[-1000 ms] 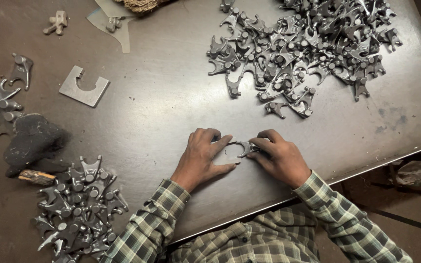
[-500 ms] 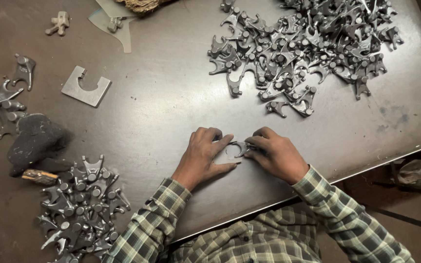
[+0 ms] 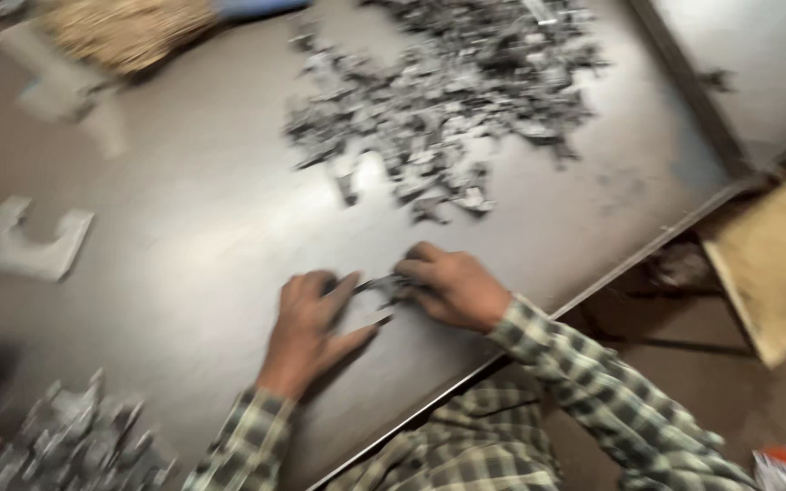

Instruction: The person repeatedly picks small metal castings from a pile on a metal table and rubs their edges against a flat metal block to smooth them. Finished pieces are placed into a separate pile. A hammer and broom are visible nearby but not used.

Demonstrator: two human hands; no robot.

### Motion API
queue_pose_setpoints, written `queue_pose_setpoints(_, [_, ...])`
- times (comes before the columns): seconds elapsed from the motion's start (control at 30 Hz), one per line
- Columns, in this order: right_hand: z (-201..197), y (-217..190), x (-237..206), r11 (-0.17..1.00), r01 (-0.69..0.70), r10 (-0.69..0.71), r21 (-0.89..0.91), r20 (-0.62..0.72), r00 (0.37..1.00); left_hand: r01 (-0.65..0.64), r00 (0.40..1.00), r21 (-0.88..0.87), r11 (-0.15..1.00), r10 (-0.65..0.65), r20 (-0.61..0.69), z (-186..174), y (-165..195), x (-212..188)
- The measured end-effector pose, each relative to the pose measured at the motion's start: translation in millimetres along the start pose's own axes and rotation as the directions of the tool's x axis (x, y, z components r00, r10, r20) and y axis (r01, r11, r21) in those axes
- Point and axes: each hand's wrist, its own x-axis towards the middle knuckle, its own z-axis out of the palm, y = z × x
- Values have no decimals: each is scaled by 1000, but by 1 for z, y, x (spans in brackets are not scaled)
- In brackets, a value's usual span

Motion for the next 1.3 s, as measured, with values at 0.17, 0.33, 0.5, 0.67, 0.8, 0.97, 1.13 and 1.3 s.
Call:
queue_pose_setpoints(0.17, [11, 12, 0, 978, -45, 47, 206, -7, 999, -20, 999, 62, 998, 22, -39, 8, 4, 4])
queue_pose_setpoints(0.33, [17, 11, -5, 968, -140, 132, 210, 48, 990, -34, 999, 97, 995, 36, -19, 16, 2, 7])
queue_pose_setpoints(0.5, [11, 24, -4, 967, -142, 150, 213, -23, 988, 9, 1000, 95, 995, -10, 8, 18, -2, 3])
queue_pose_setpoints(0.67, [20, 8, -8, 951, -9, 33, 308, -72, 997, 24, 999, 93, 995, -21, -36, 21, -2, 3])
queue_pose_setpoints(0.8, [15, 5, -19, 968, -65, 78, 244, -43, 996, -15, 997, 61, 998, 19, -74, 23, -6, 2])
queue_pose_setpoints(0.97, [-15, 30, -34, 972, -28, 67, 231, -162, 984, 23, 1000, 108, 994, -24, 2, 29, -15, 5])
queue_pose_setpoints(1.13, [-26, 17, -35, 974, -182, 186, 133, -19, 982, 88, 994, 149, 985, -96, 45, 37, -23, 5])
queue_pose_setpoints(1.3, [-9, 21, -35, 991, -133, 135, -26, 86, 987, 2, 1000, 196, 981, 0, -11, 47, -37, 0])
